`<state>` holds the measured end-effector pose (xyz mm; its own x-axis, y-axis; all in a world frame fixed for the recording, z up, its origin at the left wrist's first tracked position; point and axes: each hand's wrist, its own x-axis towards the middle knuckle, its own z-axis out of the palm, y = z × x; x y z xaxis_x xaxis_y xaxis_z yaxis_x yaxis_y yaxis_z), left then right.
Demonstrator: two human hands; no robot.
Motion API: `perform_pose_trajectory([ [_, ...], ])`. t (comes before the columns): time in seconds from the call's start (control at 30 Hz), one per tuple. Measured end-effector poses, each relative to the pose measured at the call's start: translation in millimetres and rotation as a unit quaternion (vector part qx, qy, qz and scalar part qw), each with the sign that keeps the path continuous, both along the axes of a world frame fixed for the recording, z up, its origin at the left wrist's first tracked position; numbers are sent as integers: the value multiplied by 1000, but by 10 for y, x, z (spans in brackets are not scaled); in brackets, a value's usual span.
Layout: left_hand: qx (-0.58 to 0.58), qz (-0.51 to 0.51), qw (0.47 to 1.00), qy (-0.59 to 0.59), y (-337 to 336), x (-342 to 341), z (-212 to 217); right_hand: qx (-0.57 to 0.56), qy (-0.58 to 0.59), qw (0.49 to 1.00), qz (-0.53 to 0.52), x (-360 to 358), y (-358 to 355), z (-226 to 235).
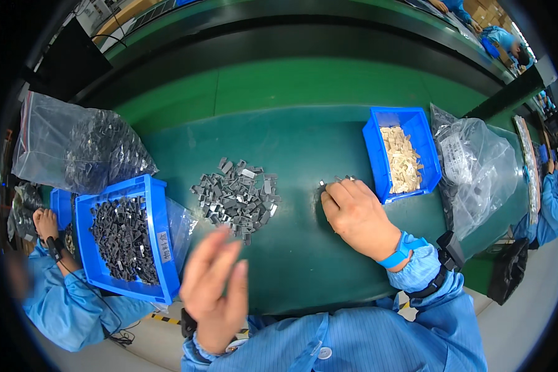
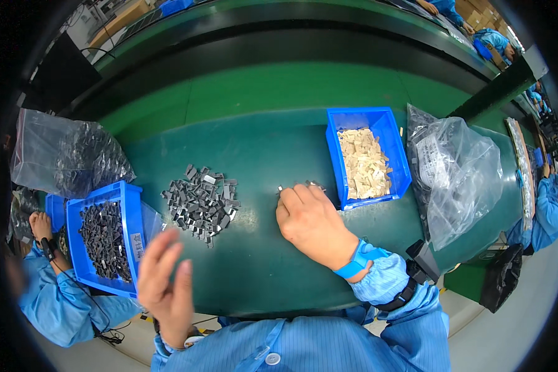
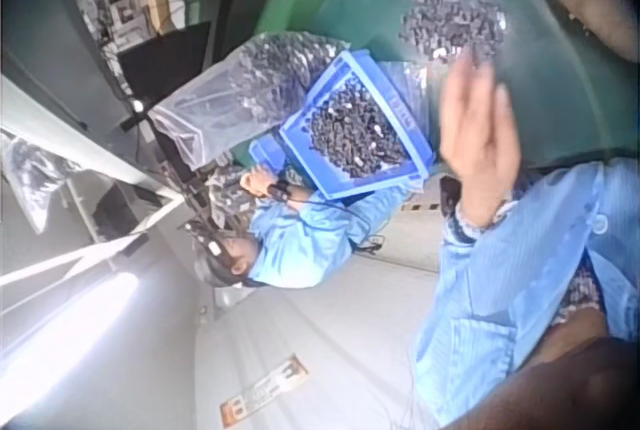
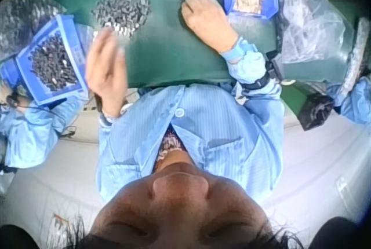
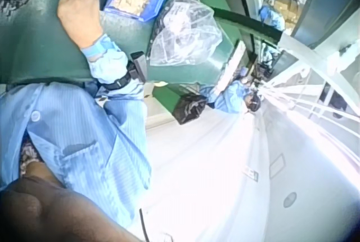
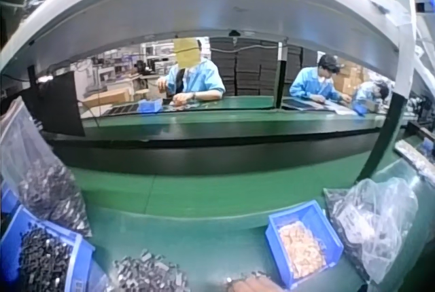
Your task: Assembling small black and white plastic components at a factory workbench.
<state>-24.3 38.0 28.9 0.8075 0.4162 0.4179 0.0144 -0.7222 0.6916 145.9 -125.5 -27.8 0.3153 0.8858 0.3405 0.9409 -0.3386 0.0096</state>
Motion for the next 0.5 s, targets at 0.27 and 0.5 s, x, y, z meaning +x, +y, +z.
perform_pose_trajectory([
  [0.27, -625, -135, 765, 74, -362, 314, -302, 288, 420, 859, -57, -194, -20, 237],
  [0.5, -703, -179, 686, 51, -451, 382, -239, 388, 561, 731, -19, -489, 10, 192],
])
